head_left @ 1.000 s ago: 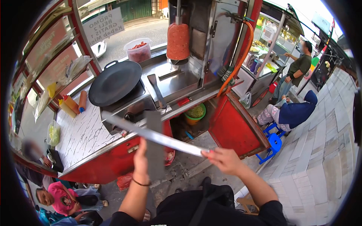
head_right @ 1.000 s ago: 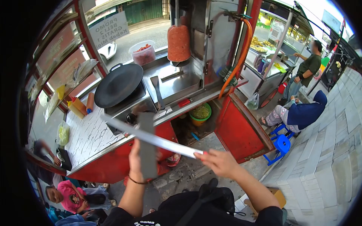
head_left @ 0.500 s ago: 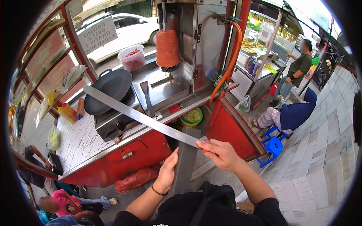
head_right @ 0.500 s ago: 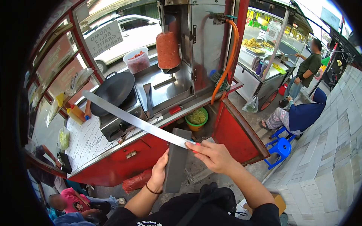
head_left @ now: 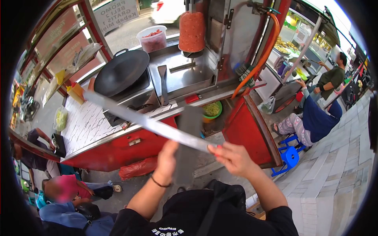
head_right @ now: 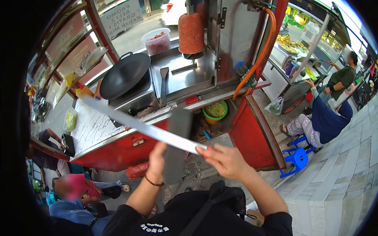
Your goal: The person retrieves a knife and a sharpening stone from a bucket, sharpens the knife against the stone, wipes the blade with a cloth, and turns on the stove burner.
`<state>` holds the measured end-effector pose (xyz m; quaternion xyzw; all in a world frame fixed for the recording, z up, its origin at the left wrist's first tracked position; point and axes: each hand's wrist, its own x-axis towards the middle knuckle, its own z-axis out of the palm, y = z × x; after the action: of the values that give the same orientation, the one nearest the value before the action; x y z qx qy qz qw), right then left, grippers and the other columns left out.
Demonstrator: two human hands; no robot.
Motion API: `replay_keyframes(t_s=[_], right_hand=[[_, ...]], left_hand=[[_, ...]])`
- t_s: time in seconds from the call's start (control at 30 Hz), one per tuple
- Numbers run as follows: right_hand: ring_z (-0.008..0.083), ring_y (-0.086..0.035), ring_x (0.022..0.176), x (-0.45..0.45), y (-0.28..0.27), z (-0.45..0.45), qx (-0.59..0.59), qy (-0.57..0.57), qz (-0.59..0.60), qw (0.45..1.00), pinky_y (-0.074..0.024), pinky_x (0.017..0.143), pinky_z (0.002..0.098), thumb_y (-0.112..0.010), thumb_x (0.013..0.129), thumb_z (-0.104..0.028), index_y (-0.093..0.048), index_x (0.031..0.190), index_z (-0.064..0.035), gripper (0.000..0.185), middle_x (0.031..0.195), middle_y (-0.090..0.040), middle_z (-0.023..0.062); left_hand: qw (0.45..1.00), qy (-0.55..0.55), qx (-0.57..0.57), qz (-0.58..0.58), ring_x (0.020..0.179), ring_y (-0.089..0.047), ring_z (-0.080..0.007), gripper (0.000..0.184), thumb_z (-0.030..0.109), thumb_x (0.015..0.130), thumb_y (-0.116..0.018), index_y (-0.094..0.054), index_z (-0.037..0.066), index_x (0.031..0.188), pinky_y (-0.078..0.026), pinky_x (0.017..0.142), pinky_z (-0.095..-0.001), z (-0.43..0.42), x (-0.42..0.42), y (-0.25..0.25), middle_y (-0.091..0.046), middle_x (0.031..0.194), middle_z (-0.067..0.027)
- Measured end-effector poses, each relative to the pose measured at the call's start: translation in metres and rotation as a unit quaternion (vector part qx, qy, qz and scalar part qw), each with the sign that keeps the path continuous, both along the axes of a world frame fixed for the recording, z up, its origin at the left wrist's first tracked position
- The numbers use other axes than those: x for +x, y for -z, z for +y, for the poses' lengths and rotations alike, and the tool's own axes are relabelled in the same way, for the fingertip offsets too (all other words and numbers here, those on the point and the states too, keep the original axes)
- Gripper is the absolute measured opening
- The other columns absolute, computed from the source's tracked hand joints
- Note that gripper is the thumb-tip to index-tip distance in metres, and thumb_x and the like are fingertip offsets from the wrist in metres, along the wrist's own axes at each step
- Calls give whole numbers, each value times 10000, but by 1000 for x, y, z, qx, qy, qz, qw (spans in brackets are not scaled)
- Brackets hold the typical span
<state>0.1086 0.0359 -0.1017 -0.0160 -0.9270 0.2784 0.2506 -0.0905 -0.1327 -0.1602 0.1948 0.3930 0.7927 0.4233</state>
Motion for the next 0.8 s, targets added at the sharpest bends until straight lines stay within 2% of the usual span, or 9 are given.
replay_keyframes(t_s=[0.1, 0.23, 0.3, 0.4, 0.43, 0.47, 0.63, 0.7, 0.8], right_hand=[[239, -535, 590, 25, 51, -4, -3, -24, -31, 999, -451, 531, 366, -682, 908, -169, -653, 1348, -246, 448, 768, -511, 57], [228, -548, 608, 8, 1, 14, 64, 22, -76, 995, -459, 536, 363, -690, 903, -198, -661, 1334, -252, 436, 758, -506, 49], [230, -548, 612, -19, -23, 14, 12, 26, -20, 999, -452, 536, 361, -700, 893, -194, -656, 1338, -244, 450, 758, -503, 52], [229, -552, 625, -17, -11, 7, 8, 11, -6, 1000, -447, 545, 360, -693, 900, -188, -645, 1353, -243, 459, 759, -499, 56], [228, -554, 631, -11, 3, 1, 5, -4, -19, 1000, -446, 549, 358, -691, 904, -189, -644, 1355, -249, 457, 759, -500, 55], [230, -542, 605, 0, 21, -3, 7, -11, -26, 1000, -442, 532, 366, -694, 904, -202, -643, 1357, -274, 461, 749, -481, 51], [225, -513, 551, 20, 25, 21, 41, 16, -74, 996, -428, 496, 369, -682, 920, -232, -634, 1364, -301, 452, 726, -456, 45], [228, -516, 564, -4, 6, 32, 20, 19, -9, 1000, -428, 506, 363, -673, 923, -224, -625, 1373, -311, 460, 737, -467, 46], [231, -532, 588, -13, -9, 30, 2, 20, 25, 999, -432, 518, 363, -656, 937, -222, -615, 1384, -310, 457, 745, -476, 47]], left_hand=[[949, 104, 290, -62, 1099, -615, -264, 457, 376, 1052, -460, -553, 28, 1332, -495, 984, -389, -21, -80, -41, -635, 1202, -122], [985, -128, 5, -116, 857, -640, -243, 504, 468, 1049, -424, -587, 17, 1205, -536, 698, -349, -14, -33, -54, -643, 993, -109], [996, -24, -66, -50, 1298, -513, -229, 564, 368, 1056, -487, -468, -46, 1438, -374, 1123, -361, -1, -3, 3, -563, 1405, -118], [995, -16, -77, -63, 1350, -464, -200, 547, 312, 1046, -531, -460, -36, 1463, -313, 1167, -353, 3, 2, 6, -521, 1455, -87], [994, -74, -28, -78, 1256, -534, -220, 442, 303, 1043, -529, -558, 0, 1363, -411, 1084, -385, -7, -22, 1, -595, 1338, -91], [985, -128, 75, -84, 793, -586, -207, 441, 432, 1043, -466, -585, 35, 1192, -522, 664, -342, 3, -30, -40, -635, 1013, -108], [947, -264, 71, -168, 764, -524, -190, 466, 422, 1056, -413, -562, -16, 1116, -488, 588, -315, 2, -46, -83, -583, 952, -111], [998, 26, 41, -30, 810, -610, -210, 432, 455, 1054, -423, -577, 66, 1164, -518, 652, -315, 4, -16, -47, -620, 986, -108], [994, -12, -103, 19, 813, -649, -225, 485, 495, 1031, -456, -561, 77, 1254, -536, 654, -340, 22, 10, 14, -652, 1014, -121]])
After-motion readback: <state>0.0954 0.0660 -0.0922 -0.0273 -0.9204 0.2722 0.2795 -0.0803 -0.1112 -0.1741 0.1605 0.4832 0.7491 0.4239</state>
